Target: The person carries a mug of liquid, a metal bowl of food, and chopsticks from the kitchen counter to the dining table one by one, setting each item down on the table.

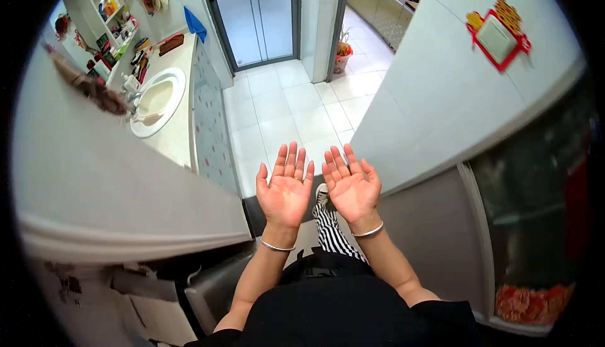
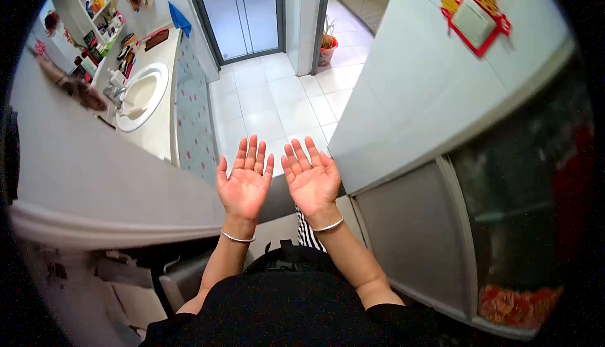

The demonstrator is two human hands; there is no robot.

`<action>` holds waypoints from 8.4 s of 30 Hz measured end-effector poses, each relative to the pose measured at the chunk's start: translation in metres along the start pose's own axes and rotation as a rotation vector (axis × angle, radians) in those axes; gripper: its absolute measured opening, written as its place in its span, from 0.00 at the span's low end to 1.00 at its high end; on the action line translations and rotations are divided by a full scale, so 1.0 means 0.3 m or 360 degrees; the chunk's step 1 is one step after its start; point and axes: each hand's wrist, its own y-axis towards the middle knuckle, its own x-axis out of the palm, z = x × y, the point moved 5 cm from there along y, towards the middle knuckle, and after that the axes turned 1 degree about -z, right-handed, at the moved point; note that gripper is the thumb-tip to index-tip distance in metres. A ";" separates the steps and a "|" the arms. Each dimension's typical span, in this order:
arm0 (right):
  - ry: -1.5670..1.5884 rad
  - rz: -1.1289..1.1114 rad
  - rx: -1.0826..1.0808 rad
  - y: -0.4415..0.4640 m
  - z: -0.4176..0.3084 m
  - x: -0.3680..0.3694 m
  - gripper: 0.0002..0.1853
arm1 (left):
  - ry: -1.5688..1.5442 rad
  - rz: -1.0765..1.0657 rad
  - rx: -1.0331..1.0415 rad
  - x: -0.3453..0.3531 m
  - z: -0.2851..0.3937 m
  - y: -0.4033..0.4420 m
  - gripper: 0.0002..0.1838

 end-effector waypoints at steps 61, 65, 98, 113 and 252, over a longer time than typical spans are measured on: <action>0.0441 0.0127 -0.0929 3.209 -2.646 0.398 0.24 | 0.0285 0.0073 -0.1007 0.556 -1.788 4.095 0.26; 0.0426 0.0196 -0.0966 3.355 -2.831 0.376 0.23 | 0.0283 0.0081 -0.1055 0.557 -1.957 4.307 0.26; 0.0198 0.0000 0.0002 5.646 -4.014 0.772 0.22 | 0.0134 0.0190 -0.0230 0.856 -2.343 6.538 0.24; 0.0184 0.0039 0.0053 6.793 -3.931 1.056 0.21 | 0.0010 0.0163 -0.0201 0.981 -1.937 7.666 0.23; 0.1566 0.1875 -0.4335 4.844 -2.683 0.718 0.03 | 0.1123 -0.1356 -0.4929 0.677 -2.304 5.581 0.25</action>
